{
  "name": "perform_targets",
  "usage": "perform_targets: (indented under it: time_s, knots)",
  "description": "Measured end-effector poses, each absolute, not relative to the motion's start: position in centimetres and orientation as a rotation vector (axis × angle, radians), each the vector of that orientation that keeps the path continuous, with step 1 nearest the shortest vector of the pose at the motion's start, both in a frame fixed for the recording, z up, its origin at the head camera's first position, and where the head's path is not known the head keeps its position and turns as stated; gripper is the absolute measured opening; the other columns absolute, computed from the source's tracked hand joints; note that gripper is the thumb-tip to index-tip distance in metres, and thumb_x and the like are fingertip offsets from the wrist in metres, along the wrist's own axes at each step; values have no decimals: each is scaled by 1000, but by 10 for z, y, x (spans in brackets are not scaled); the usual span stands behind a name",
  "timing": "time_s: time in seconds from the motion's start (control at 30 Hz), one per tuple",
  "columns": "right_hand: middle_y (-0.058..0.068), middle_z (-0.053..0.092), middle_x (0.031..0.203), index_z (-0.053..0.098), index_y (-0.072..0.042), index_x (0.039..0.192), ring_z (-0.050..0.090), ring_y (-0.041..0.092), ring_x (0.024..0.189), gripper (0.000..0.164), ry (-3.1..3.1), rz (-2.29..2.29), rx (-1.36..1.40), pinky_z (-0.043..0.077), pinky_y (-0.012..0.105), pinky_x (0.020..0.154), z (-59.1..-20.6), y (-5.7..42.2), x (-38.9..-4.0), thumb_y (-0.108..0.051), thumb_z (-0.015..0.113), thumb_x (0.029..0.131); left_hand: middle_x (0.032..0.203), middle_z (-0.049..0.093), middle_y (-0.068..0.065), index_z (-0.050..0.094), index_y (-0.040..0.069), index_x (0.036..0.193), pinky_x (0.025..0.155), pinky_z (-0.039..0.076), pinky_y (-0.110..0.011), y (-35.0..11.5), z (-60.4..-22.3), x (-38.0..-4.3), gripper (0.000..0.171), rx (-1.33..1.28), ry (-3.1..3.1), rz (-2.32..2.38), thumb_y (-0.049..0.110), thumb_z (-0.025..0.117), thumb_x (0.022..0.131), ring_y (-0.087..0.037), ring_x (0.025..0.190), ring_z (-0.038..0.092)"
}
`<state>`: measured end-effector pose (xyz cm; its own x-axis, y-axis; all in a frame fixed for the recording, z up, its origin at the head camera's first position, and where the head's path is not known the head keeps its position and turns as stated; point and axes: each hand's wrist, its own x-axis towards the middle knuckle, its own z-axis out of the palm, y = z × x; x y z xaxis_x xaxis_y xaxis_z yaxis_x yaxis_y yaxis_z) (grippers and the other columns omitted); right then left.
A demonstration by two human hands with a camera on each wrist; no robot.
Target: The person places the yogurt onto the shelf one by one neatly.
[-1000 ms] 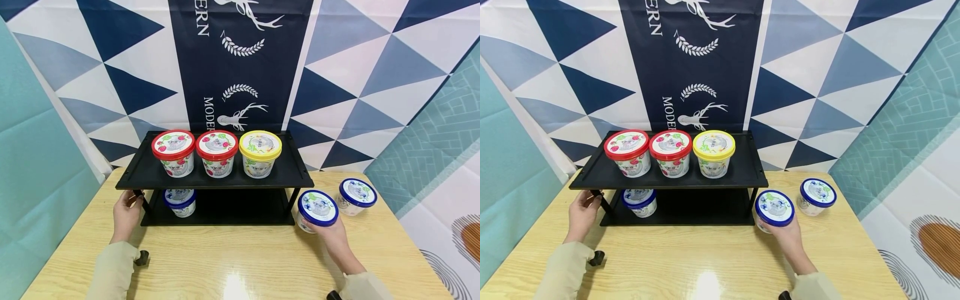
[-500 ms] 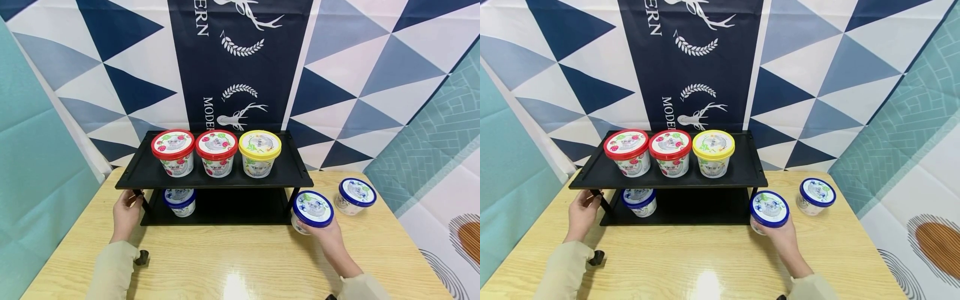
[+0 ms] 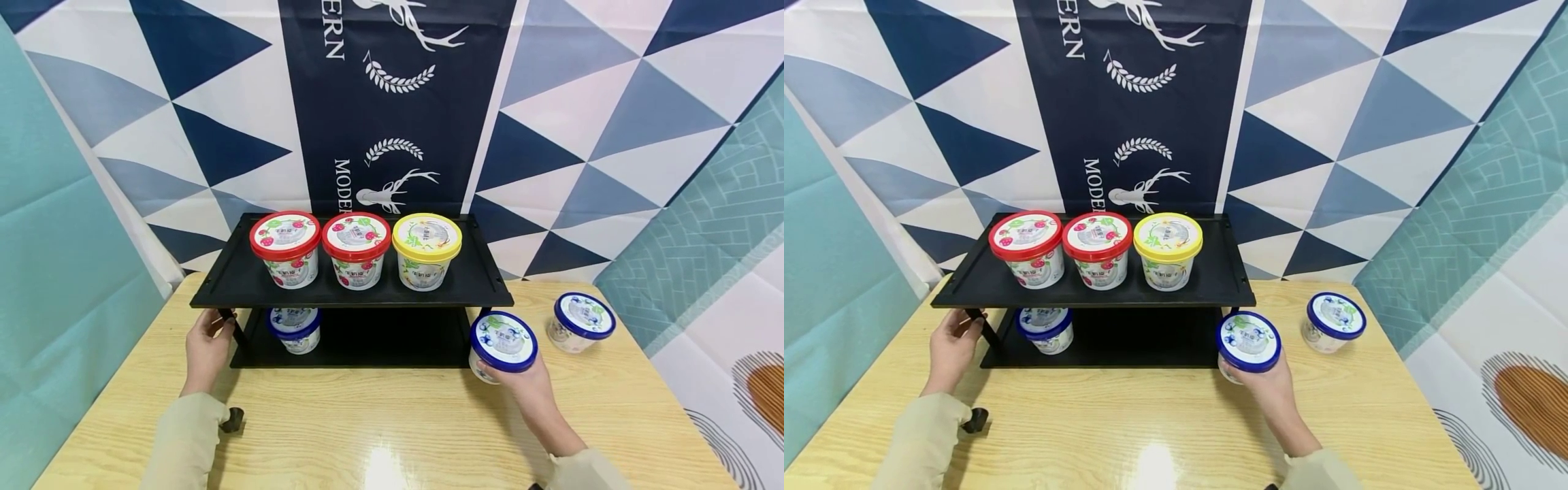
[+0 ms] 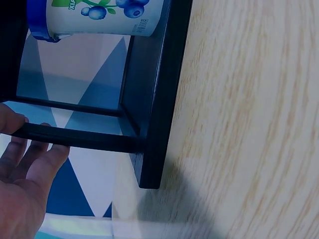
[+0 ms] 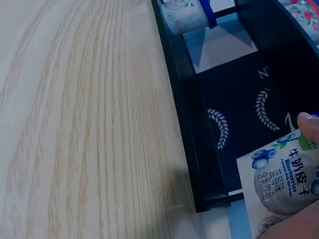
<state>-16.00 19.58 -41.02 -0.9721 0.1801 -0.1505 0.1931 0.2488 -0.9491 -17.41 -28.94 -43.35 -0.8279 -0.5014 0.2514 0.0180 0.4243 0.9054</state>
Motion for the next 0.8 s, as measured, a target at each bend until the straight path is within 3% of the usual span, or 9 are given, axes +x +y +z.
perform_targets:
  time_s: [0.8]
  knots:
    - [16,31,148,12,-13,150,31,30,135,106,2448,-1902,307,26,47,115,-411,180,-161,-14,82,70,116,59,-16,56,2,121,79,40,2,-290,-435,-174,30,406,-2194,-1388,-1,50,92,16,88,47]
